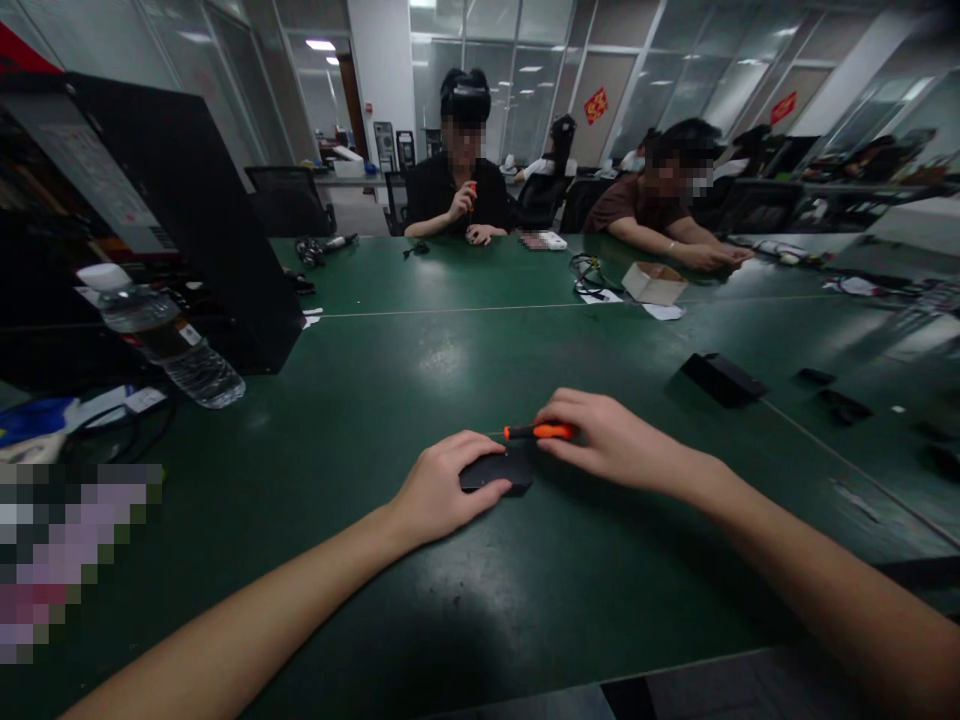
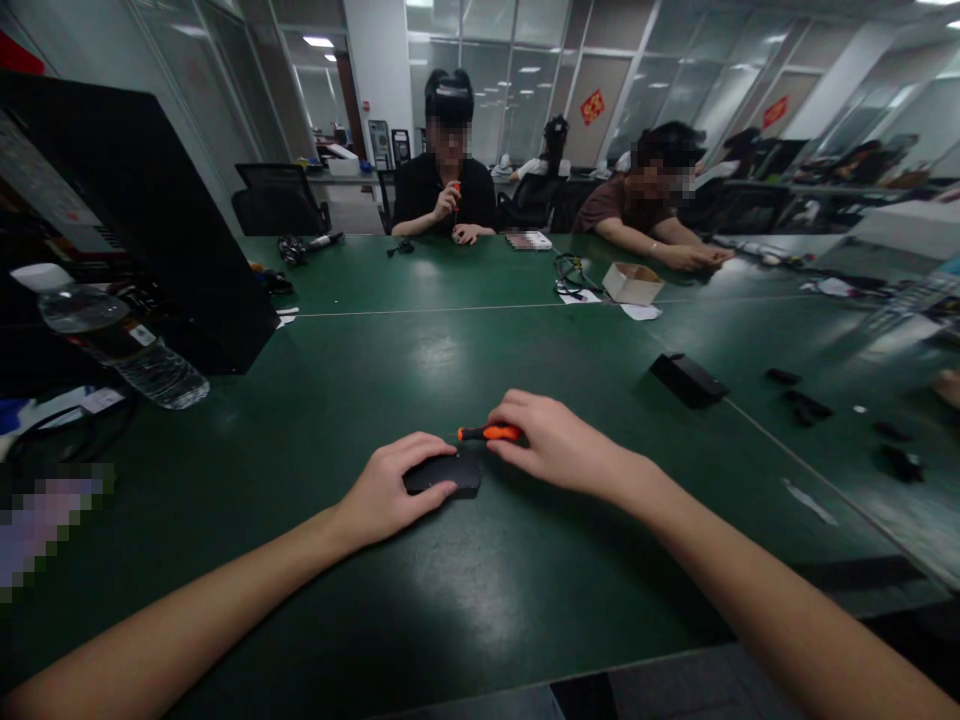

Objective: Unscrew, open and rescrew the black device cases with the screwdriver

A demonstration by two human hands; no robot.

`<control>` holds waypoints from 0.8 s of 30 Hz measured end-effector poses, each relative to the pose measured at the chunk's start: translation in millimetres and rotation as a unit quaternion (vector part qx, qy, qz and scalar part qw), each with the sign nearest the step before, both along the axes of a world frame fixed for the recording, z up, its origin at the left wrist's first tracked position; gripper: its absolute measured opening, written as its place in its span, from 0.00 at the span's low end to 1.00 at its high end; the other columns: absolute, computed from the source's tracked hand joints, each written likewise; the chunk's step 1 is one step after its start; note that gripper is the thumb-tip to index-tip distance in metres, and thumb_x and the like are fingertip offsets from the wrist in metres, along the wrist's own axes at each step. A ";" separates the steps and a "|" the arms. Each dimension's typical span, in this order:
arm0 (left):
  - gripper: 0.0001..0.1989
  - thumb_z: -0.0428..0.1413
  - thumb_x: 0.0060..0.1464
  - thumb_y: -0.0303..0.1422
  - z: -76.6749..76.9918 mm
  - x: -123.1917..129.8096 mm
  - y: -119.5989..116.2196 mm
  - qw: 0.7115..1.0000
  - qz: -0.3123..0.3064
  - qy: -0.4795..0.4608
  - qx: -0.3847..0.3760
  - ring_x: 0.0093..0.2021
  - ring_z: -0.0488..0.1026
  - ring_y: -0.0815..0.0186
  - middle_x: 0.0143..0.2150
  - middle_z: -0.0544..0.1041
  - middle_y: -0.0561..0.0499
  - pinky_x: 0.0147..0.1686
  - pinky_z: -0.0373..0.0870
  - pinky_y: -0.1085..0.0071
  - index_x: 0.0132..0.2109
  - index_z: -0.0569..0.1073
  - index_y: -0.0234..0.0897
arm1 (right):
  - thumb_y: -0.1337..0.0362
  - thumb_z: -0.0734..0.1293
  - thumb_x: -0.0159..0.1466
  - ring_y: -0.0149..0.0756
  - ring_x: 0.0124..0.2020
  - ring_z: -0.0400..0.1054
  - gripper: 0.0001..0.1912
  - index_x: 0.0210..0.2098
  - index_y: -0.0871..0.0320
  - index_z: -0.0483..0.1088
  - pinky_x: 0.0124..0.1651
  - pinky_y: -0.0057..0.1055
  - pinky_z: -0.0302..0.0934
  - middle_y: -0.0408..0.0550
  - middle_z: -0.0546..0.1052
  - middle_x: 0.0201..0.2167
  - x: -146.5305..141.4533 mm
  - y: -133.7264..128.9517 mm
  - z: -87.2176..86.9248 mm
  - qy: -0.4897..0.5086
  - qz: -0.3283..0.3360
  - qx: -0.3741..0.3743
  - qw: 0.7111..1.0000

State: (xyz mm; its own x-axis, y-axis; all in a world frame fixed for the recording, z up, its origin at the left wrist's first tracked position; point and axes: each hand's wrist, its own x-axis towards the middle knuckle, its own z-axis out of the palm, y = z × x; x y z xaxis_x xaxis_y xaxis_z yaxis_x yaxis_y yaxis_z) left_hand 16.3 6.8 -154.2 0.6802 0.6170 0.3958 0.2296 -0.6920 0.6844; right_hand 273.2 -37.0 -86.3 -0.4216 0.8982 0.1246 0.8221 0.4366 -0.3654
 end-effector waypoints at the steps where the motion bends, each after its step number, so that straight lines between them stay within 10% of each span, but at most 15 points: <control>1: 0.16 0.64 0.59 0.36 0.6 3.2 9.3 1.000 -0.003 0.005 0.005 0.51 0.78 0.58 0.52 0.81 0.45 0.55 0.73 0.61 0.53 0.78 0.38 | 0.57 0.66 0.69 0.38 0.39 0.71 0.13 0.45 0.60 0.76 0.43 0.34 0.64 0.53 0.77 0.41 1.5 10.4 15.0 0.004 -0.005 0.033 0.999; 8: 0.15 0.64 0.58 0.37 7.3 11.5 32.2 0.995 0.075 0.017 -0.068 0.47 0.78 0.56 0.48 0.81 0.46 0.50 0.73 0.60 0.52 0.79 0.39 | 0.53 0.67 0.67 0.32 0.26 0.66 0.15 0.37 0.58 0.77 0.30 0.29 0.54 0.44 0.76 0.26 -1.0 49.7 94.5 -0.024 -0.010 0.054 0.998; 24: 0.16 0.64 0.56 0.34 9.4 5.6 6.7 0.994 0.070 0.027 -0.084 0.48 0.78 0.57 0.48 0.80 0.46 0.50 0.72 0.63 0.52 0.77 0.39 | 0.64 0.66 0.61 0.28 0.25 0.65 0.03 0.35 0.56 0.71 0.32 0.26 0.55 0.38 0.74 0.25 -19.1 43.7 82.7 0.078 0.078 0.048 0.993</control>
State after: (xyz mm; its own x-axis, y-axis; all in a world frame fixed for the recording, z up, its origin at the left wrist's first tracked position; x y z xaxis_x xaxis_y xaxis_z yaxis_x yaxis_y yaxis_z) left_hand 21.9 13.6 -144.8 0.5999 0.7619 0.2444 0.3551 -0.5272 0.7720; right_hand 254.1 6.8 -3.6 -0.5238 0.8043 0.2805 0.6786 0.5931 -0.4333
